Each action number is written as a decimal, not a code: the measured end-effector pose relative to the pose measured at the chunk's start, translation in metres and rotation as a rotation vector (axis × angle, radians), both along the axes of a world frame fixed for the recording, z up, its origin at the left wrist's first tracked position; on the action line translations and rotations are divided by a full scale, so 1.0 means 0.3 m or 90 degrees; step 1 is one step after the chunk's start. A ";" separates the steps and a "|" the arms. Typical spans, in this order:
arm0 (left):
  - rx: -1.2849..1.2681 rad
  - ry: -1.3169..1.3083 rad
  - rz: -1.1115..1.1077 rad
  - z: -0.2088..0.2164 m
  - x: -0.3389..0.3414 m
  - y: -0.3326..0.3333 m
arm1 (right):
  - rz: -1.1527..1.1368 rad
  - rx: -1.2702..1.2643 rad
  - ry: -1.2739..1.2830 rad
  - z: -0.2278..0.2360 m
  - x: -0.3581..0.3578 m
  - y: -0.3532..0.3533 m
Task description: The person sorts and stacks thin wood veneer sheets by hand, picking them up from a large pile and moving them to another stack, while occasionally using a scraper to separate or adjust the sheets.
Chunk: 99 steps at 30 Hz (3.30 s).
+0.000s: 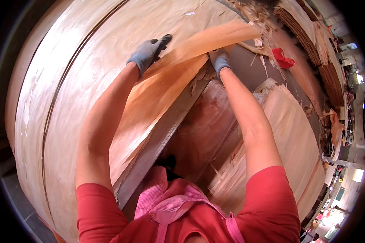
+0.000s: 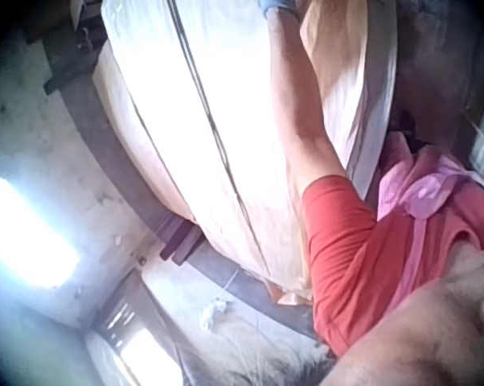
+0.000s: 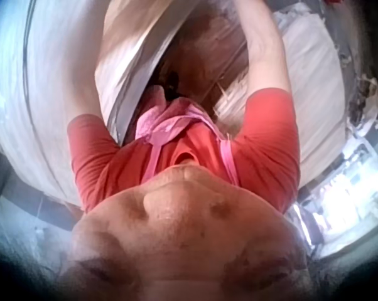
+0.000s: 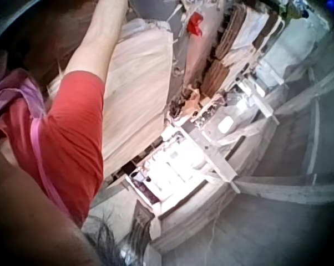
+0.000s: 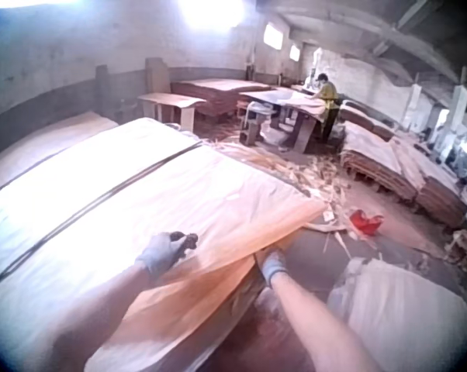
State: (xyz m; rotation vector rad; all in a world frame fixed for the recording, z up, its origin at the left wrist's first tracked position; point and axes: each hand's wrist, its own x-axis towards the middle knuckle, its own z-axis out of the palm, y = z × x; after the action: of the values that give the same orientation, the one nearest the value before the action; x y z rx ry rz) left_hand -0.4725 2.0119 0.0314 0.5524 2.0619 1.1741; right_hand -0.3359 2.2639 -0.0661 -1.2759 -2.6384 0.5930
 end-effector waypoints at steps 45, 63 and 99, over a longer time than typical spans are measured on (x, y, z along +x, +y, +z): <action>-0.021 0.687 0.032 -0.271 -0.251 0.132 | -0.028 -0.033 0.275 0.140 0.151 0.008; 0.060 -0.292 -0.006 0.016 -0.419 0.448 | 0.178 0.311 0.209 0.045 -0.107 0.161; -0.251 0.833 -0.209 -0.088 -0.220 0.519 | 0.171 0.312 0.151 0.062 -0.103 0.170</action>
State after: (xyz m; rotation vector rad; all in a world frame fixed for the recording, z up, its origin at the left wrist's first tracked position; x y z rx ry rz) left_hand -0.5386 2.1676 0.0049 1.6598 2.9167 0.0719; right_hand -0.3669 2.3147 -0.0474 -0.6757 -2.5438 0.0985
